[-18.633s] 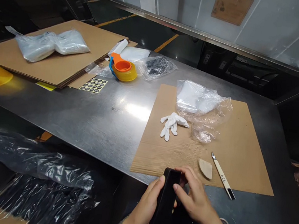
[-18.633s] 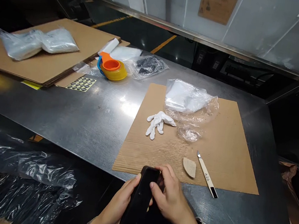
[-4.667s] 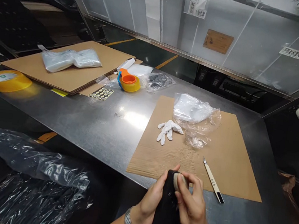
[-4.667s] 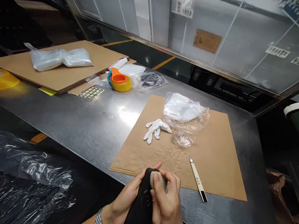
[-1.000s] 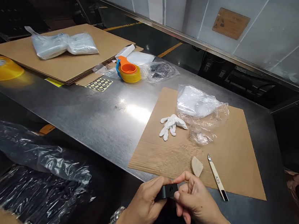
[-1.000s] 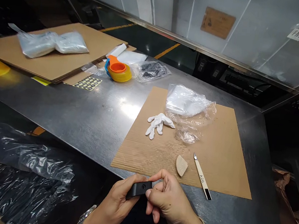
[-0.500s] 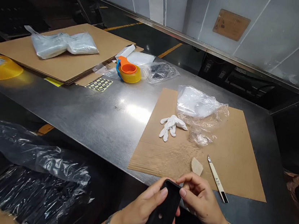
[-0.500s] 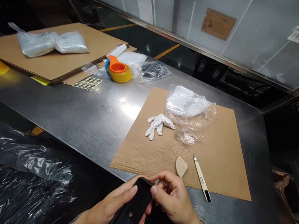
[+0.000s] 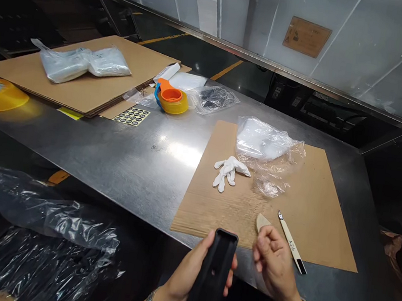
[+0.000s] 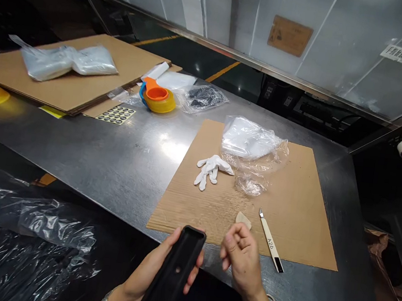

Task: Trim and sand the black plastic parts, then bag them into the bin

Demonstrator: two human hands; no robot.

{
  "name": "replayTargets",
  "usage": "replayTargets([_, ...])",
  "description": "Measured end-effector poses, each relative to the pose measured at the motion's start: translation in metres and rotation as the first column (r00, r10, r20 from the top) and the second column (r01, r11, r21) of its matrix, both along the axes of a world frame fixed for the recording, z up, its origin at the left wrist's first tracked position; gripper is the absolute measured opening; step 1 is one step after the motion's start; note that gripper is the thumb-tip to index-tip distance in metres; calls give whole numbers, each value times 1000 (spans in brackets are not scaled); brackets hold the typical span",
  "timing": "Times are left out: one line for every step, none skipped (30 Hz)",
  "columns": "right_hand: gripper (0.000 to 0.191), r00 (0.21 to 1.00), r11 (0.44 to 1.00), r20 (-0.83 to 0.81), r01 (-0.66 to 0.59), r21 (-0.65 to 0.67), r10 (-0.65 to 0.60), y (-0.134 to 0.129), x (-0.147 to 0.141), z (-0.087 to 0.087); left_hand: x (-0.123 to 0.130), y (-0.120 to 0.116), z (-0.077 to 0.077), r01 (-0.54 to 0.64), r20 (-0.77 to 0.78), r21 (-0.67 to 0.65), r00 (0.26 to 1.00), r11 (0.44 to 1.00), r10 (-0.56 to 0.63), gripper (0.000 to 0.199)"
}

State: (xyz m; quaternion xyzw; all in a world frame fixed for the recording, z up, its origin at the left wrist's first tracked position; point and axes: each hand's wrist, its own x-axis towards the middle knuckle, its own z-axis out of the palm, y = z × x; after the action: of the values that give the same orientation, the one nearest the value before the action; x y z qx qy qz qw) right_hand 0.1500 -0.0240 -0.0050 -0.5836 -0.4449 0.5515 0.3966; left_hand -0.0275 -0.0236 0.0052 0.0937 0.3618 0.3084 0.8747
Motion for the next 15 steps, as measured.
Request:
replayTargets([28, 972, 994, 219, 66, 87, -84, 3, 10, -5, -1, 4, -2, -39, 18, -40, 999, 998, 40, 46])
replayTargets([29, 885, 978, 433, 103, 179, -172, 6, 21, -10, -1, 8, -3, -80, 30, -73, 996, 994, 83, 46])
replayTargets([32, 743, 958, 620, 103, 266, -252, 9, 33, -16, -2, 11, -4, -117, 35, -99, 992, 988, 121, 46])
replayTargets([35, 620, 944, 724, 92, 316, -303, 11, 45, -23, -3, 14, -4, -149, 38, -116, 987, 982, 155, 46])
replayTargets([37, 525, 937, 785, 78, 340, -328, 13, 57, -30, -4, 17, -4, -174, 40, -126, 983, 977, 180, 46])
replayTargets([38, 460, 937, 823, 61, 345, -333, 15, 67, -36, -4, 19, -4, -194, 43, -129, 979, 972, 201, 45])
replayTargets([37, 430, 940, 843, 45, 337, -323, 16, 75, -43, -4, 21, -3, -213, 46, -126, 974, 969, 220, 44])
replayTargets([33, 402, 944, 862, 22, 328, -309, 16, 81, -48, -5, 22, -2, -232, 49, -117, 970, 966, 239, 43])
replayTargets([30, 384, 948, 875, -1, 319, -294, 16, 85, -52, -5, 24, -1, -250, 54, -105, 965, 962, 257, 42])
replayTargets([28, 380, 950, 880, -16, 313, -283, 16, 87, -55, -4, 26, 0, -265, 60, -95, 961, 959, 272, 42])
replayTargets([28, 383, 951, 881, -23, 309, -278, 15, 87, -55, -4, 27, 1, -279, 65, -90, 956, 956, 285, 42])
replayTargets([28, 388, 951, 879, -24, 308, -275, 13, 86, -53, -4, 29, 2, -296, 67, -90, 951, 951, 302, 42])
replayTargets([28, 399, 951, 875, -20, 307, -274, 10, 83, -49, -4, 31, 3, -311, 63, -96, 946, 946, 317, 43])
replayTargets([28, 415, 953, 870, -19, 302, -268, 5, 78, -43, -4, 32, 4, -329, 56, -100, 940, 939, 335, 44])
replayTargets([28, 453, 959, 858, -22, 283, -243, 0, 72, -34, -4, 33, 5, -349, 44, -98, 934, 932, 354, 44])
